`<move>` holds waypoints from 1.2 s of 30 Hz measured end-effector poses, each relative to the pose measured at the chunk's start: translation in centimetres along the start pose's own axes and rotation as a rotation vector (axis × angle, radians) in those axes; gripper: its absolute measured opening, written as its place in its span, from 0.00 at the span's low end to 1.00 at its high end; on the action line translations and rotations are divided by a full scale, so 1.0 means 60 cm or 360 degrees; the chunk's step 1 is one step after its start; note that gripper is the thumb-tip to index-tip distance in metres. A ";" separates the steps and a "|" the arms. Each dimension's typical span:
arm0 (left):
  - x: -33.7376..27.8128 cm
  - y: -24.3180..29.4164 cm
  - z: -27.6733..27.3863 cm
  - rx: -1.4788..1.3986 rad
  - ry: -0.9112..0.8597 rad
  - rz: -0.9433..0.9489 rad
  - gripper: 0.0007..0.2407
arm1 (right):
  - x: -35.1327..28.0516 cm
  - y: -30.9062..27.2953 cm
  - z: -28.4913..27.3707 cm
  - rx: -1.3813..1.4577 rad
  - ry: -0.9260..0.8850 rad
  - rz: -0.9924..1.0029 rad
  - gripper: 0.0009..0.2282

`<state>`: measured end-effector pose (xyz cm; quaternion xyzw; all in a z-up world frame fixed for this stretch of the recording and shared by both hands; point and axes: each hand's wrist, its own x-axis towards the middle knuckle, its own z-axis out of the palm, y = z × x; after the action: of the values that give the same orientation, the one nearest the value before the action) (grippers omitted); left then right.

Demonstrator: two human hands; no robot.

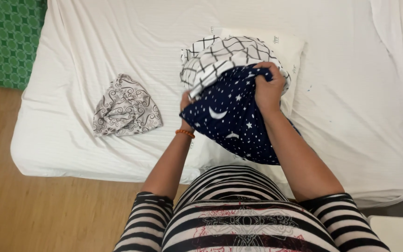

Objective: The person places a pillowcase on a pillow and inserts the pillow into it. They repeatedly adjust the fabric, pull the corners, and smooth the surface to ensure the pillow fits properly inside the case.

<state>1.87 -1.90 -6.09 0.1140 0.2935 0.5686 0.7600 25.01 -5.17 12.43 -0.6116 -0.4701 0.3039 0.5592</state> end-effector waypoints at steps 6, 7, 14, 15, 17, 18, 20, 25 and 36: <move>-0.053 0.146 0.264 0.1125 -0.0056 0.1333 0.11 | 0.010 0.050 -0.052 0.0498 0.0311 -0.0244 0.14; -0.061 0.150 0.314 0.1007 -0.0171 0.1448 0.08 | 0.027 0.058 -0.063 0.0509 0.0314 -0.0134 0.14; -0.096 0.089 0.507 0.1691 -0.0519 0.1656 0.08 | 0.042 0.122 -0.079 0.0579 0.0312 0.0634 0.14; -0.083 0.077 0.501 0.1691 -0.0516 0.1662 0.08 | 0.037 0.141 -0.084 0.0588 0.0310 0.0740 0.14; -0.060 0.052 0.487 0.2244 -0.0450 0.1189 0.13 | 0.023 0.177 -0.089 0.0605 0.0303 0.0955 0.15; -0.032 0.031 0.446 0.2246 -0.0446 0.1191 0.13 | 0.020 0.202 -0.094 0.0613 0.0299 0.1065 0.15; 0.015 -0.017 0.356 0.2693 -0.0544 0.0895 0.25 | -0.006 0.254 -0.100 0.0621 0.0300 0.1306 0.16; 0.065 -0.102 0.082 0.2895 -0.0332 0.0863 0.23 | -0.031 0.354 -0.158 0.0690 0.0329 0.1550 0.18; -0.042 -0.009 0.043 0.2636 0.0560 0.1229 0.15 | -0.092 0.132 -0.057 -0.0897 0.0172 -0.0643 0.19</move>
<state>3.31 -4.01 -3.50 0.6219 0.6585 0.4004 0.1390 27.85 -11.03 4.54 -0.6518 -0.6166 0.0127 0.4413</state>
